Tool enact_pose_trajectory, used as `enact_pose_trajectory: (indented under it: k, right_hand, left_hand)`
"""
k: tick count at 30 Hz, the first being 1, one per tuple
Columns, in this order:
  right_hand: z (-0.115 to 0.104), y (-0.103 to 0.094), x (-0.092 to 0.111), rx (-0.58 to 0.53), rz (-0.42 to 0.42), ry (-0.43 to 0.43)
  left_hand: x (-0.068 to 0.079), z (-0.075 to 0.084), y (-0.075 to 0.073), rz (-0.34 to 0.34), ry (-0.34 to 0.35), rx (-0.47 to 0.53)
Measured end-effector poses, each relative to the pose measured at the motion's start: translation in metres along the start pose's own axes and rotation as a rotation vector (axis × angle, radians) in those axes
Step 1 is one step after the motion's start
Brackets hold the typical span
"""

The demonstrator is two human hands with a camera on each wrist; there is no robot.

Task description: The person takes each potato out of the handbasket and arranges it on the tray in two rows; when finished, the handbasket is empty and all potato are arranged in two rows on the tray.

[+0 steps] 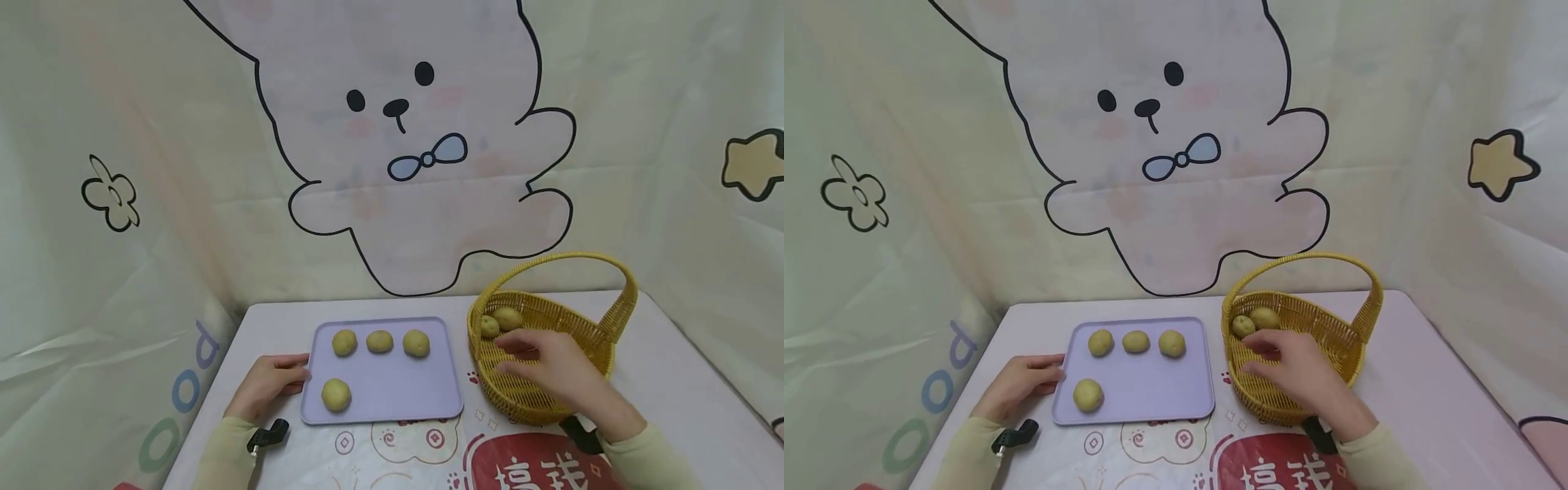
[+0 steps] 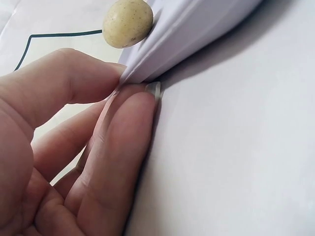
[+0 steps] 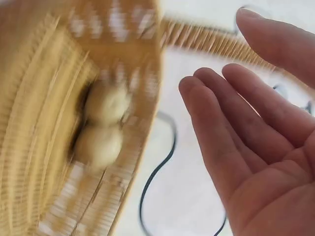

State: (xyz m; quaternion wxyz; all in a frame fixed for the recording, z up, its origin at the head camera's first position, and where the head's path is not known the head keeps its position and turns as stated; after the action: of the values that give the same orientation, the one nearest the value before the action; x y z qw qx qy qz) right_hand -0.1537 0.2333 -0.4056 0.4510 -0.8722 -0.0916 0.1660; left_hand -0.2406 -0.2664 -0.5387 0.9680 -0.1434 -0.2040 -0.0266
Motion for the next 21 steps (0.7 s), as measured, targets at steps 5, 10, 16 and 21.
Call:
enact_pose_trajectory:
  k: [5, 10, 16, 21]
  right_hand:
    - [0.039, -0.017, -0.018, 0.047, -0.013, 0.039]
    - [0.072, -0.021, -0.039, 0.040, -0.011, 0.088]
    - [0.102, -0.013, -0.057, 0.029, -0.034, 0.131]
    - [0.116, -0.007, -0.067, 0.032, -0.052, 0.117]
  left_hand:
    - [-0.001, -0.001, 0.000, 0.006, -0.001, 0.008]
    - [0.000, -0.002, 0.001, 0.014, -0.003, 0.012]
    - [0.001, -0.001, 0.002, 0.017, -0.006, 0.005]
    - [-0.001, -0.001, 0.002, 0.020, -0.008, 0.017]
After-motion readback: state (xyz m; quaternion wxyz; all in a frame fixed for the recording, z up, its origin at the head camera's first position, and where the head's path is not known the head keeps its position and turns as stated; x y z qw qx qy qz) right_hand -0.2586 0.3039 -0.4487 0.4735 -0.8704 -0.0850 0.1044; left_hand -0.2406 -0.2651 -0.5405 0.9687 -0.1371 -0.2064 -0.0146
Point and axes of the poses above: each hand's wrist, its own x-axis away from the middle knuckle, its own y-axis out of the palm, z = x × y, the point moved 1 cm from there along -x, towards the middle knuckle, and after that the axes turned 10 degrees about -y, right-handed, at the moved point
